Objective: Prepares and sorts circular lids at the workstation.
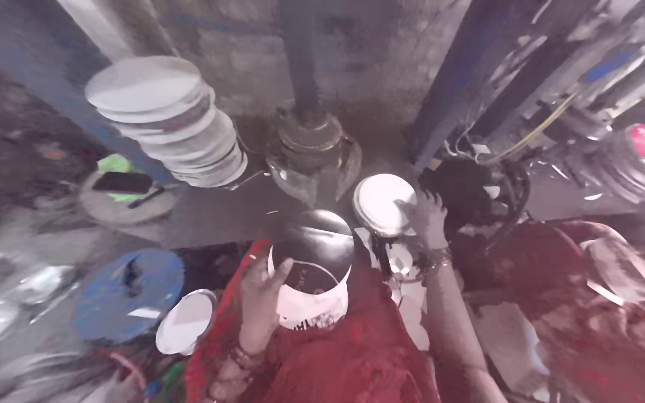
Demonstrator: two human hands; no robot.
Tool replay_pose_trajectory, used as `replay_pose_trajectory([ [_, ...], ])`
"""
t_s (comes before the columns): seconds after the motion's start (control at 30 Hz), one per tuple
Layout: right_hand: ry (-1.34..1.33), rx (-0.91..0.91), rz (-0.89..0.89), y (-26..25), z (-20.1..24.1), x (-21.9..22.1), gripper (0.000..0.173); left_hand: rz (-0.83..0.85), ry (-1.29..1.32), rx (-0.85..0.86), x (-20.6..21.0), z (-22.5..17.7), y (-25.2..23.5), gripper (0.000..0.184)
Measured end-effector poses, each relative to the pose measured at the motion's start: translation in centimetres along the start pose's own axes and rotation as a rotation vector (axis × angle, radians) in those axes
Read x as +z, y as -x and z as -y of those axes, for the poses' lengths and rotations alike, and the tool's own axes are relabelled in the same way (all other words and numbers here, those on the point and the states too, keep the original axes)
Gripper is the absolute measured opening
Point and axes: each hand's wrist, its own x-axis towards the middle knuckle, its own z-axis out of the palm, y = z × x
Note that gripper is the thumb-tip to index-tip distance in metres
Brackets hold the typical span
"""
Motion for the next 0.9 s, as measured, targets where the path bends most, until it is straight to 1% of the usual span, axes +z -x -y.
replay_pose_trajectory([
  [0.03, -0.003, 0.02, -0.024, -0.5, -0.4, 0.0, 0.069, -0.006, 0.027, 0.014, -0.1, 0.2, -0.1, 0.025],
  [0.1, -0.138, -0.005, -0.153, -0.5, -0.3, -0.1, 0.06, -0.017, 0.051, 0.014, 0.0, 0.3, -0.2, 0.022],
  [0.17, -0.427, -0.024, -0.253, 0.3, 0.1, -0.2, 0.053, -0.037, 0.037, -0.003, 0.0, 0.4, -0.1, 0.022],
  [0.27, -0.867, -0.123, -0.295, 1.2, -0.1, 1.0, 0.046, -0.033, 0.025, -0.009, 0.0, 0.8, -0.1, 0.024],
  [0.37, -1.049, -0.15, -0.313, 2.0, 0.2, 1.3, 0.039, -0.028, 0.066, -0.014, 0.4, 0.9, -0.1, 0.022],
  [0.4, -1.074, -0.155, -0.321, 2.2, 0.2, 1.3, 0.034, -0.03, 0.07, -0.014, 0.4, 0.8, 0.0, 0.022],
  [0.43, -1.092, -0.153, -0.327, 2.4, 0.0, 1.1, 0.025, -0.037, 0.066, -0.014, 0.4, 0.8, 0.1, 0.024],
  [0.47, -1.084, -0.158, -0.334, 2.2, -0.4, 0.8, 0.015, -0.044, 0.037, -0.016, 0.2, 0.7, 0.0, 0.027],
  [0.5, -1.041, -0.164, -0.341, 1.9, -1.1, 0.5, 0.016, -0.057, -0.001, -0.016, 0.0, 0.6, -0.1, 0.027],
  [0.57, -0.784, -0.104, -0.376, 1.2, -2.3, -0.1, 0.04, -0.094, -0.026, -0.014, -0.2, 0.4, -0.4, 0.022],
  [0.6, -0.618, -0.075, -0.375, 1.0, -2.7, -0.3, 0.046, -0.096, -0.003, -0.007, -0.2, 0.4, -0.5, 0.018],
  [0.67, -0.339, -0.049, -0.276, 0.4, -2.6, -0.4, 0.044, -0.086, 0.05, 0.0, -0.1, 0.4, -0.4, 0.015],
  [0.7, -0.229, -0.049, -0.181, 0.0, -2.4, -0.2, 0.049, -0.082, 0.064, -0.009, 0.1, 0.5, -0.3, 0.016],
  [0.73, -0.141, -0.042, -0.09, -0.3, -2.1, 0.1, 0.059, -0.078, 0.067, -0.021, 0.3, 0.5, -0.2, 0.017],
  [0.77, -0.076, -0.028, -0.045, -0.6, -1.7, 0.6, 0.066, -0.072, 0.05, -0.032, 0.3, 0.4, -0.1, 0.02],
  [0.8, -0.038, -0.031, -0.076, -0.7, -1.4, 1.1, 0.067, -0.07, 0.03, -0.038, 0.4, 0.2, -0.1, 0.022],
  [0.83, -0.048, -0.054, -0.161, -0.7, -1.2, 1.3, 0.063, -0.071, 0.015, -0.035, 0.3, 0.0, 0.0, 0.024],
  [0.9, -0.232, -0.073, -0.298, -0.2, -0.3, 0.9, 0.053, -0.096, 0.0, -0.03, 0.1, -0.2, 0.1, 0.024],
])
